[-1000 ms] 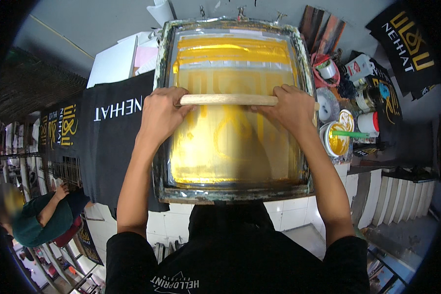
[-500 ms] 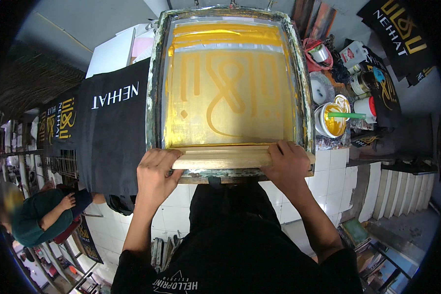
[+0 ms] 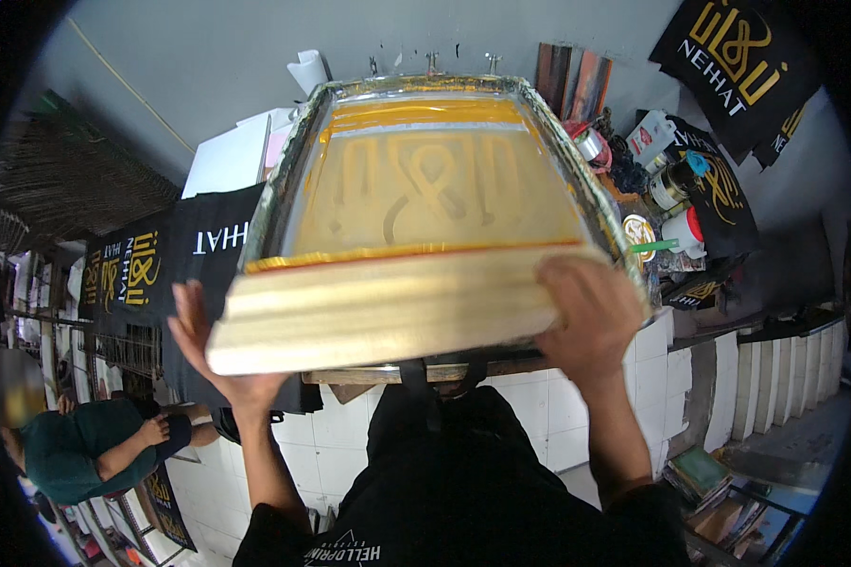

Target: The person performs manual screen printing on black bags by applying ink through a screen with a squeegee, lifting the screen, and removing the printed bag.

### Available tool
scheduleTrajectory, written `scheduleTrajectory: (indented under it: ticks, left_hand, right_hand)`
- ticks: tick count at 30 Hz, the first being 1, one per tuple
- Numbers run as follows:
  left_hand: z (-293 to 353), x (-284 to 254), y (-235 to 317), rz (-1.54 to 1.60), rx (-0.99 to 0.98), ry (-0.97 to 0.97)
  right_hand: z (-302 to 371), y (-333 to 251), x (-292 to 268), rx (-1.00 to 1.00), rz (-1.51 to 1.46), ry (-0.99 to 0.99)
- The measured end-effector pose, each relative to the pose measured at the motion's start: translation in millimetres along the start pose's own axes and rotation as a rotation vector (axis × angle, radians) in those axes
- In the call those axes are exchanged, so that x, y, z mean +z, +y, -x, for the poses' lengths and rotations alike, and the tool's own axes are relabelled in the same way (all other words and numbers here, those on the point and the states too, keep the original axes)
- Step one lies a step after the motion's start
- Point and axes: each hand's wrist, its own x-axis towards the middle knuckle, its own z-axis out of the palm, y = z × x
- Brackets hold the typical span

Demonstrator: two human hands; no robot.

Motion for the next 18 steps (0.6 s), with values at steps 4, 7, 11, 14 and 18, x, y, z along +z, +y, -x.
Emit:
scheduleTrajectory:
  ticks: [4, 7, 11, 14, 18]
  left_hand:
    - [-47.0, 25.1, -10.2, 0.297, -0.06, 0.314]
    - [-48.3, 65.7, -49.5, 0.111, -0.493, -0.227]
    - [-6.4, 96.6, -101.0, -0.163, -0.778, -0.537]
    - [9.4, 80.5, -136.6, 0.1, -0.899, -0.4]
    - [11.4, -11.6, -176.2, 0.104, -0.863, -0.181]
  right_hand:
    - [-96.0, 16.5, -28.2, -0.118, 0.092, 0.195]
    - [-168.4, 8.3, -50.6, 0.012, 0.257, 0.097]
    - [-237.2, 6.8, -86.2, 0.23, 0.187, -0.228]
    - [-255.1, 11.8, -72.8, 0.113, 0.202, 0.02]
    - [-278.8, 27.6, -62.3, 0.091, 0.15, 0.088]
